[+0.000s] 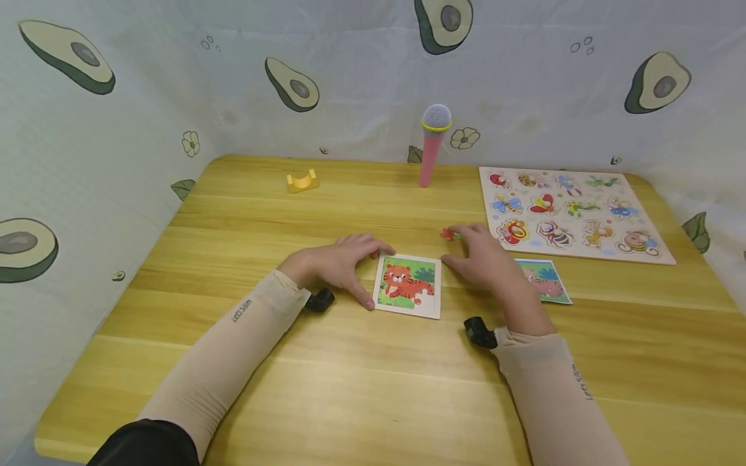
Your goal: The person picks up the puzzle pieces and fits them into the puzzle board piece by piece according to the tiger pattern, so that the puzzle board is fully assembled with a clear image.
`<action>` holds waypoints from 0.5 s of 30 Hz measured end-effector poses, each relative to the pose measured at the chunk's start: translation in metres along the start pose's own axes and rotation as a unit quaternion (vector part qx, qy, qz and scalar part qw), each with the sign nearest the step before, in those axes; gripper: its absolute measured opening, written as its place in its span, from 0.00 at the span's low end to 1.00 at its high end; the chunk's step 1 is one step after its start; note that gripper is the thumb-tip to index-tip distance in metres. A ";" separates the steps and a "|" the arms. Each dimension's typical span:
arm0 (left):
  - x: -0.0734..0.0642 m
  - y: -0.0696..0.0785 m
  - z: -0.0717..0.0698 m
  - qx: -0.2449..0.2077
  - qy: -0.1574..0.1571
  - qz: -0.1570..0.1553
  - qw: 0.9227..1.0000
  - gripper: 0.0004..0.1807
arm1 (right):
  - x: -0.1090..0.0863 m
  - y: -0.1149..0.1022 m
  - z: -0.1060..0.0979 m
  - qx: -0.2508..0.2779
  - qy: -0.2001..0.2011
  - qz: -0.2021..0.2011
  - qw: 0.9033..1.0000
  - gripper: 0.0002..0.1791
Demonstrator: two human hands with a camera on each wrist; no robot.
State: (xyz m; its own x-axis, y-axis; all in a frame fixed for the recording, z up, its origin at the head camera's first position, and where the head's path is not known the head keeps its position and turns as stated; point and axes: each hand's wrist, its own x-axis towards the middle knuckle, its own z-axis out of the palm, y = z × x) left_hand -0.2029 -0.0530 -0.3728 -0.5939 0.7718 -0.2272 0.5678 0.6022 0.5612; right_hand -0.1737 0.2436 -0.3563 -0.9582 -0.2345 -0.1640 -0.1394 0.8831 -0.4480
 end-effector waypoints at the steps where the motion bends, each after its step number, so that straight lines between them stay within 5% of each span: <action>1: 0.000 0.000 0.000 0.000 0.000 0.000 1.000 0.56 | 0.000 0.000 0.001 -0.003 -0.003 0.001 1.000 0.36; 15: -0.001 0.002 -0.001 0.006 -0.002 -0.002 1.000 0.56 | 0.002 0.004 0.002 0.006 0.003 -0.009 1.000 0.32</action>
State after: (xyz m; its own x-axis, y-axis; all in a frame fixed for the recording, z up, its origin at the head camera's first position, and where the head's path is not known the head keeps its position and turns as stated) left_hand -0.2018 -0.0527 -0.3712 -0.5934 0.7706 -0.2325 0.5721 0.6070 0.5516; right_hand -0.1758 0.2457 -0.3603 -0.9573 -0.2472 -0.1501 -0.1532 0.8737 -0.4618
